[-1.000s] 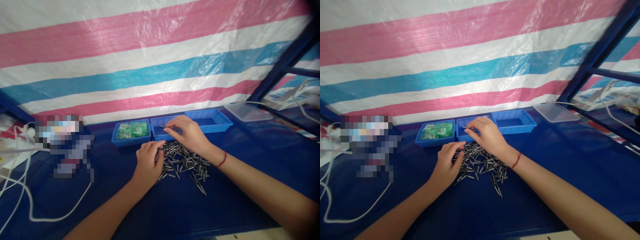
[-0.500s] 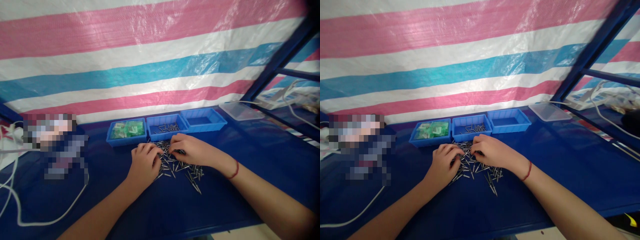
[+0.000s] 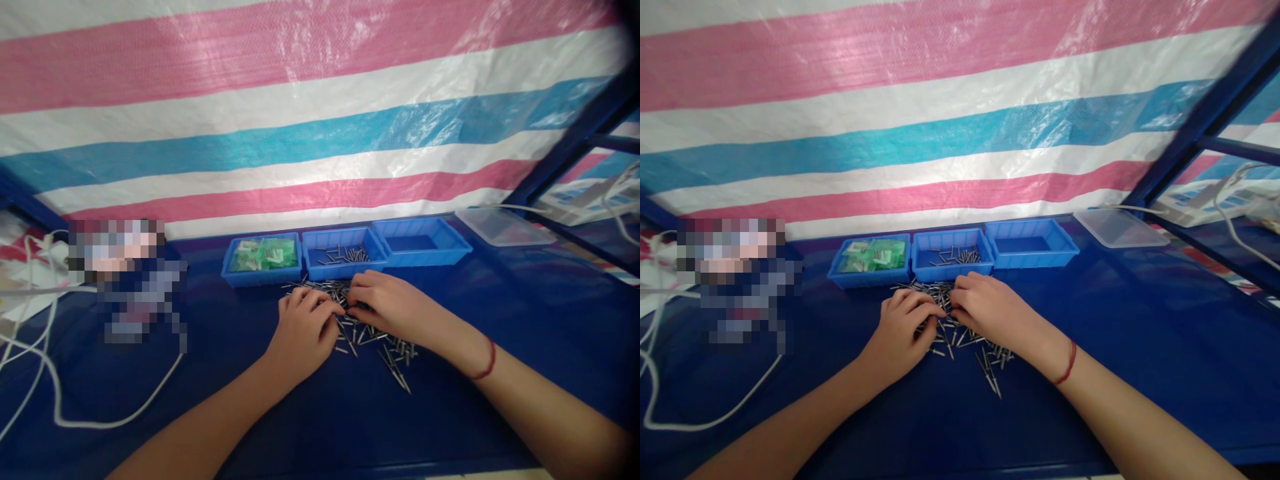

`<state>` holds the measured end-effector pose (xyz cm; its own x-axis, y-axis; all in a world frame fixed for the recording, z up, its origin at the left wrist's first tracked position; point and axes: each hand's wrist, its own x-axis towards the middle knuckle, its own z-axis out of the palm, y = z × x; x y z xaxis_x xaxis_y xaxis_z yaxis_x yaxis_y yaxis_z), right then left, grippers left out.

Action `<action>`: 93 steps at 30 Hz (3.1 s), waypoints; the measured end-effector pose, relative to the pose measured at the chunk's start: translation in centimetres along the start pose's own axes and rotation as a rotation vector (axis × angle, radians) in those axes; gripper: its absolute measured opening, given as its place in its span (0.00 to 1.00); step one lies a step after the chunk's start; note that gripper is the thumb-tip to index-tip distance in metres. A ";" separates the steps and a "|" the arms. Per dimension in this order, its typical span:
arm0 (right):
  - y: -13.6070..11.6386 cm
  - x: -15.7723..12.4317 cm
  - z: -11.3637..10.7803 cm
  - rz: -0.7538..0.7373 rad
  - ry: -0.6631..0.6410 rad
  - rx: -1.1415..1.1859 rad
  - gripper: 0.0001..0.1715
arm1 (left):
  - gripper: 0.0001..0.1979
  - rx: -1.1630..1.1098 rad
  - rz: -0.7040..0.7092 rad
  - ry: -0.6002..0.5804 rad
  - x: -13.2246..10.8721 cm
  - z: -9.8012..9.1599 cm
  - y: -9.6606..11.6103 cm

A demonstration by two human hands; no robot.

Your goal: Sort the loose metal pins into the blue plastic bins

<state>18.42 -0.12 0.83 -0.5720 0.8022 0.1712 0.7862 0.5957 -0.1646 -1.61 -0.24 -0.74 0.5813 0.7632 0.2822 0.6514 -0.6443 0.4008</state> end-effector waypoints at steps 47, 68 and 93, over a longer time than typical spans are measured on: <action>-3.5 0.7 -0.5 0.311 0.108 1.257 0.19 | 0.03 -0.625 -0.034 0.344 0.6 -0.8 -0.2; -2.9 0.5 0.0 0.473 0.216 1.538 0.15 | 0.07 -0.503 0.002 0.375 0.5 -0.9 -0.4; 0.1 0.2 -1.2 0.012 0.252 0.343 0.05 | 0.15 -0.562 -0.178 0.287 0.5 0.4 -0.8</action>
<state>18.68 0.10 1.97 -0.4544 0.7997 0.3926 0.6449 0.5993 -0.4743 -1.66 0.64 -1.25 0.2840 0.8888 0.3597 0.3262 -0.4423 0.8354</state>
